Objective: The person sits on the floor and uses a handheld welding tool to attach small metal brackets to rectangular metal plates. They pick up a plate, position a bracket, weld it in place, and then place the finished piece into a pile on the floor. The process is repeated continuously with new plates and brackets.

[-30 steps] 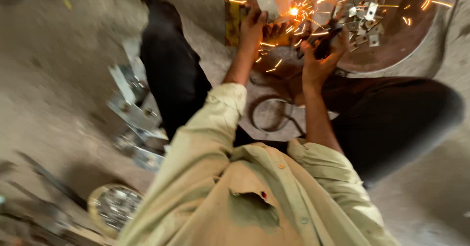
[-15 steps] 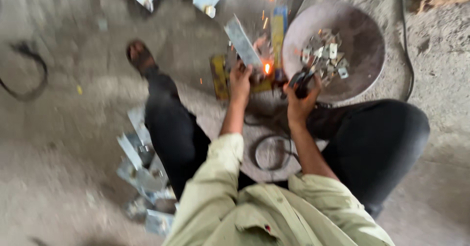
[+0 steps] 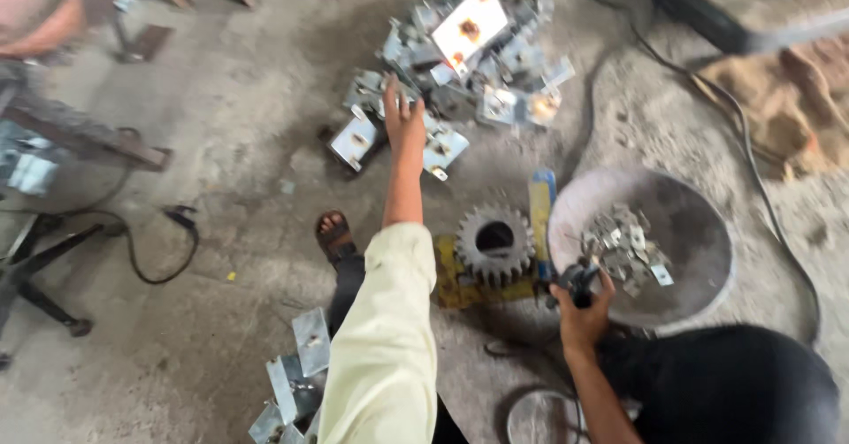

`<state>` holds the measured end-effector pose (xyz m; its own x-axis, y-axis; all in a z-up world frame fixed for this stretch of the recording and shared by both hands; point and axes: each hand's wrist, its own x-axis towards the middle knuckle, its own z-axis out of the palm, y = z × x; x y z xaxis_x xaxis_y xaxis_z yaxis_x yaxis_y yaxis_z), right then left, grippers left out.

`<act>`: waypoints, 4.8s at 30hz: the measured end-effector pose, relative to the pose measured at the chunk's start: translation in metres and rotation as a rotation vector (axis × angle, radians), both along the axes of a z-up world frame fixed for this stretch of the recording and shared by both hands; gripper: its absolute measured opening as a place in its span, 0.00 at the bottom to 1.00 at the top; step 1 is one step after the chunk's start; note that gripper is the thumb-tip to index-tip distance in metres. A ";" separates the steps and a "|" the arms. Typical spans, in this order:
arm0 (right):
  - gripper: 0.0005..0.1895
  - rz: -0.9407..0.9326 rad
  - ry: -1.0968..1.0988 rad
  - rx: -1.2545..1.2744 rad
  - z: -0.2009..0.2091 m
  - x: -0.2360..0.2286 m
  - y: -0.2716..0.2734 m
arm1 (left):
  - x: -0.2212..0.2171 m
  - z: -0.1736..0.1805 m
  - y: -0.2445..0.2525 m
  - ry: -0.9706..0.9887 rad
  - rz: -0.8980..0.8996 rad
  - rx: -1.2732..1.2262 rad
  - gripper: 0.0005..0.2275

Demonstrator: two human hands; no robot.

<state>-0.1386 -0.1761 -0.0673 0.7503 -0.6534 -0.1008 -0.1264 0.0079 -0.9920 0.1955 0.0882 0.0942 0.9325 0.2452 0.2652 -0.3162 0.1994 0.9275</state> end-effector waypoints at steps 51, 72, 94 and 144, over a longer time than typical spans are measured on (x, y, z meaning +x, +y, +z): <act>0.38 0.503 -0.111 0.063 -0.035 -0.002 0.085 | -0.527 -0.343 0.192 0.935 0.443 0.651 0.31; 0.38 0.527 -0.055 0.399 0.016 -0.012 0.058 | -0.460 -0.409 0.256 1.357 0.430 1.345 0.43; 0.36 0.098 -0.291 0.549 0.109 -0.021 0.005 | -0.419 -0.269 0.255 0.885 0.586 -0.457 0.15; 0.27 -0.125 -0.366 0.725 0.233 -0.056 -0.090 | -0.181 -0.257 -0.292 -0.103 -0.235 1.655 0.23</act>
<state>-0.1949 -0.2659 0.1658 0.7434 -0.6012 -0.2931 0.2485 0.6552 -0.7135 0.0150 -0.2038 -0.1630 0.8694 -0.4750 0.1359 -0.4920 -0.8575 0.1504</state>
